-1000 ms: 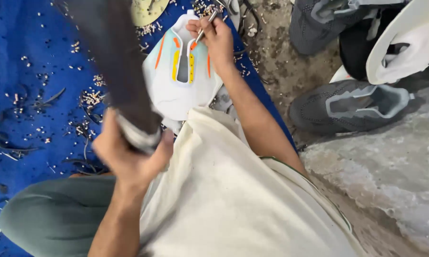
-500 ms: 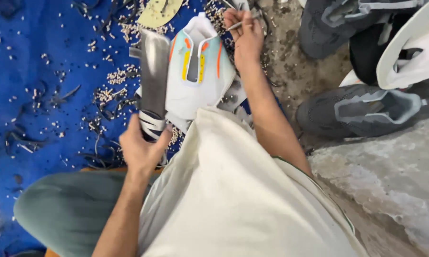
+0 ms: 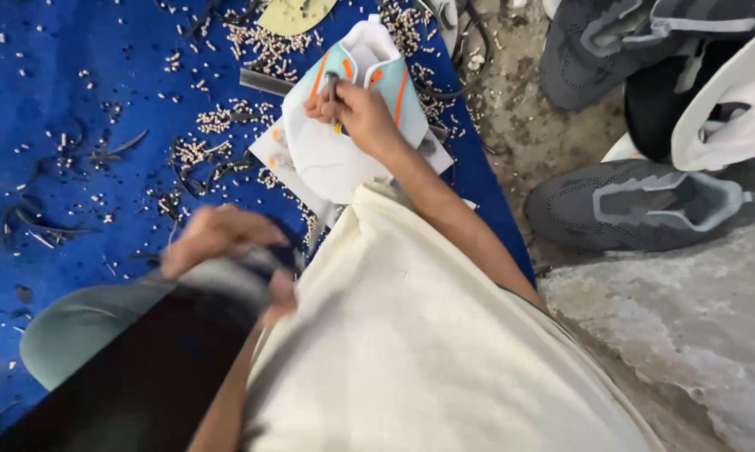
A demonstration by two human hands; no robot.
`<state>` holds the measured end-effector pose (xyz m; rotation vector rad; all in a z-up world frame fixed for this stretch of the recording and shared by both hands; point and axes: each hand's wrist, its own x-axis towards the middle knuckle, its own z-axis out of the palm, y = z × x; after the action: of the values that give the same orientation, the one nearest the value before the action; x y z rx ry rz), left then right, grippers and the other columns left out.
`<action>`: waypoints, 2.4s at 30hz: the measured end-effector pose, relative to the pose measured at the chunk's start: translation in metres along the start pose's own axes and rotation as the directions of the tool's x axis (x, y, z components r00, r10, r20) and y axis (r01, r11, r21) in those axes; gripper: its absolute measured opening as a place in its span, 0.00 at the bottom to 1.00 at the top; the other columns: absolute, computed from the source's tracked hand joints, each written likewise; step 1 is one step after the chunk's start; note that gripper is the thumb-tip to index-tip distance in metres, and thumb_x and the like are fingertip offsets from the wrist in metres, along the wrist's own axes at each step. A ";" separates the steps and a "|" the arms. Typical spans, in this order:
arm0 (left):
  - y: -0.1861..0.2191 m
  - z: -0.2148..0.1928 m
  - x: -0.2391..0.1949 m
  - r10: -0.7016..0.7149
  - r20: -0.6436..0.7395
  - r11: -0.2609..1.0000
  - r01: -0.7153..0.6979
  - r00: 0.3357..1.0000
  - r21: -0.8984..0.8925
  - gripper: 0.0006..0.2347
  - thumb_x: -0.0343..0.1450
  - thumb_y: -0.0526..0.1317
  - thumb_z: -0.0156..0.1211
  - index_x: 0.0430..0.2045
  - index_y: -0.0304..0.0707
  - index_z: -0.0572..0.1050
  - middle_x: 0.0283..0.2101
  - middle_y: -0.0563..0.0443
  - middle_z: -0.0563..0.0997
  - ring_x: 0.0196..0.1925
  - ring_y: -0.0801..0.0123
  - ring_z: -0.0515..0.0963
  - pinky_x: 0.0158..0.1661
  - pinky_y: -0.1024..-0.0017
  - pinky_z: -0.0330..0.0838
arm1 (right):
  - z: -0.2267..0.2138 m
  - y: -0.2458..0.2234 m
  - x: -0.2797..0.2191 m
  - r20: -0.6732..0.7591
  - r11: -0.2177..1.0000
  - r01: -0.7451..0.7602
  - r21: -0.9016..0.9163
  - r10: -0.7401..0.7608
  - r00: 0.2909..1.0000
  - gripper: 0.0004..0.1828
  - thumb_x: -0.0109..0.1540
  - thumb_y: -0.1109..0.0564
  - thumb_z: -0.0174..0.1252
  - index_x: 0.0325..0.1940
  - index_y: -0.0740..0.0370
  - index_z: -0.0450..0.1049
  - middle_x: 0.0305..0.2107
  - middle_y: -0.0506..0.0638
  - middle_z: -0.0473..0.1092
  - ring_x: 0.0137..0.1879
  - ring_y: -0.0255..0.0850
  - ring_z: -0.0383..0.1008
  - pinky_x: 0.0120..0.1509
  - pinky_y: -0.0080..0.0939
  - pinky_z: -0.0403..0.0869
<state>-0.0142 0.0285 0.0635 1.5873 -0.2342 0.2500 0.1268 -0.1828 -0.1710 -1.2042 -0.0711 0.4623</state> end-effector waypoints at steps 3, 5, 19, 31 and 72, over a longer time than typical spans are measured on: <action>-0.087 -0.002 -0.040 -0.250 0.033 0.925 0.229 0.968 0.305 0.21 0.61 0.45 0.73 0.36 0.32 0.68 0.31 0.47 0.78 0.33 0.67 0.82 0.37 0.71 0.75 | 0.006 -0.006 -0.014 0.125 0.865 0.307 -0.398 -0.280 0.952 0.06 0.71 0.67 0.50 0.39 0.68 0.70 0.48 0.58 0.79 0.55 0.45 0.82 0.61 0.42 0.80; -0.097 -0.003 -0.046 -0.443 -0.030 0.746 0.387 0.896 0.542 0.18 0.62 0.44 0.72 0.36 0.30 0.74 0.30 0.47 0.81 0.31 0.67 0.82 0.36 0.69 0.75 | 0.010 -0.007 -0.021 0.153 0.488 0.291 -0.823 -0.304 0.940 0.15 0.62 0.67 0.55 0.53 0.71 0.75 0.42 0.63 0.78 0.50 0.53 0.79 0.51 0.45 0.77; -0.106 -0.003 -0.042 -0.435 0.005 0.645 0.308 0.900 0.699 0.21 0.60 0.50 0.75 0.32 0.32 0.73 0.27 0.45 0.79 0.29 0.60 0.81 0.35 0.66 0.73 | -0.003 0.001 -0.004 -0.011 0.697 0.259 -0.669 -0.357 0.934 0.07 0.70 0.65 0.51 0.50 0.69 0.74 0.40 0.56 0.79 0.48 0.42 0.83 0.52 0.40 0.79; -0.110 0.004 -0.023 -0.258 -0.005 0.856 0.231 0.966 0.463 0.22 0.63 0.47 0.71 0.43 0.32 0.72 0.32 0.49 0.79 0.34 0.76 0.79 0.37 0.73 0.72 | -0.008 0.000 0.009 -0.110 0.785 0.263 -0.561 -0.385 0.916 0.09 0.69 0.60 0.55 0.49 0.70 0.73 0.39 0.56 0.78 0.46 0.43 0.81 0.50 0.40 0.78; -0.019 0.012 0.044 0.148 -0.067 0.982 -0.155 0.987 -0.112 0.25 0.58 0.47 0.77 0.36 0.38 0.64 0.29 0.48 0.77 0.30 0.77 0.80 0.33 0.79 0.73 | -0.015 -0.030 0.044 -0.345 0.922 0.245 -0.300 -0.345 0.873 0.12 0.70 0.56 0.56 0.40 0.70 0.72 0.40 0.60 0.80 0.44 0.43 0.85 0.48 0.41 0.84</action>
<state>0.0335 0.0169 0.0586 1.4460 -0.3197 0.3934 0.1807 -0.1879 -0.1575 -1.4847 0.0324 -0.0710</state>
